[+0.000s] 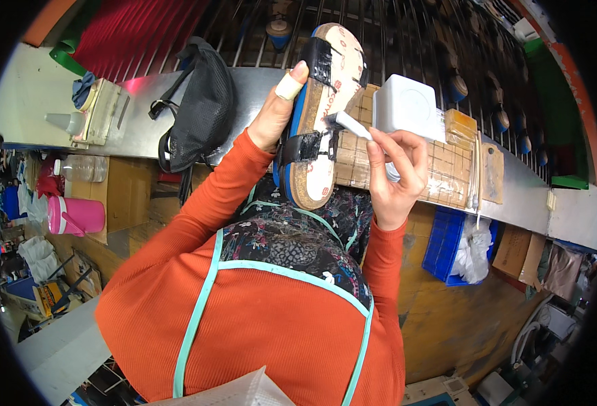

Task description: The person holds a blue and beige sandal with a black strap and uses a small brush to apply white paint to the strap and sole edges. The person repeatedly dips the brush into a white paint container and continues painting the same sandal throughout the clip.

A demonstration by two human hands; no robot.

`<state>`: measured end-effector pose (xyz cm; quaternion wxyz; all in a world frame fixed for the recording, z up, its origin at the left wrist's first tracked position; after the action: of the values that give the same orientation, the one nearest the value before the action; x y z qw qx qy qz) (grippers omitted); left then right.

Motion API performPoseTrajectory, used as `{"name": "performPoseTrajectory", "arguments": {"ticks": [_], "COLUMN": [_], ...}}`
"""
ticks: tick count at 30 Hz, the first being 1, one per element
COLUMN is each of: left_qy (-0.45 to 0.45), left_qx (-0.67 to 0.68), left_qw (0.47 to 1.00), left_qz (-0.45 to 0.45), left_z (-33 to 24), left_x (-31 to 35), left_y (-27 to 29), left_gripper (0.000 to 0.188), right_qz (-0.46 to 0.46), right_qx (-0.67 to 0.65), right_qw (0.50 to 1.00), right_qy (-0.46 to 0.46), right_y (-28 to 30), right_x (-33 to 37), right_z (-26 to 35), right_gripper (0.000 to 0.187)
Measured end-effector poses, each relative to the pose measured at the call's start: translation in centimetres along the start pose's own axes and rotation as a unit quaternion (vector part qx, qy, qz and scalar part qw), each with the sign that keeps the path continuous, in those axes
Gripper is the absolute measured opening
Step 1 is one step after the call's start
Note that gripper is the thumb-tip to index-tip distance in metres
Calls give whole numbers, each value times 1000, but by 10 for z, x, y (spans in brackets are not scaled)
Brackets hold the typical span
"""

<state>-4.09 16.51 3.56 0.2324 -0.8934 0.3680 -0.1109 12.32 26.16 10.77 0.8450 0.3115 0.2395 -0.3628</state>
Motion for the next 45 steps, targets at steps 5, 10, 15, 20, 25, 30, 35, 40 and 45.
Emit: {"name": "performPoseTrajectory", "arguments": {"ticks": [5, 10, 15, 20, 25, 30, 35, 40, 45], "left_qy": [5, -29, -41, -41, -33, -39, -35, -2, 31], "left_qx": [24, -50, -113, -122, -134, -127, -121, -101, -90], "left_qw": [999, 991, 984, 981, 979, 980, 984, 987, 989], "left_qz": [-46, -120, -133, -148, -151, -151, -129, -123, -111], "left_z": [6, 2, 0, 7, 10, 9, 9, 16, 20], "left_x": [-1, 2, 3, 4, 3, 3, -4, -12, -19], "left_y": [24, 52, 60, 67, 72, 69, 68, 69, 63], "left_gripper": [68, 71, 72, 73, 73, 73, 76, 82, 86], "right_qz": [77, 105, 73, 55, 40, -1, 73, 95, 109], "right_qx": [-49, -80, 39, 101, 196, 135, 92, 69, 113], "right_qw": [993, 984, 993, 992, 979, 990, 993, 993, 985], "right_qy": [-70, -115, -90, -51, 39, 35, -18, -4, 69], "right_y": [-15, -11, -12, -18, -21, -21, -25, -22, -18], "right_x": [23, 39, 43, 40, 36, 36, 37, 34, 28], "right_z": [-5, 1, 5, 8, 24, 18, 4, 6, 19], "right_gripper": [17, 16, 18, 23, 26, 26, 23, 23, 24]}}
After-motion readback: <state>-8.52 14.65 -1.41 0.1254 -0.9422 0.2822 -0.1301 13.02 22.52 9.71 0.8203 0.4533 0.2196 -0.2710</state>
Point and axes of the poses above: each hand's wrist, its own x-axis away from the middle knuckle, its own y-axis out of the back of the hand, z = x × y, the point moved 10 cm from there along -x, towards the middle knuckle, and after that the axes turned 2 degrees about -z, right-handed, at the moved point
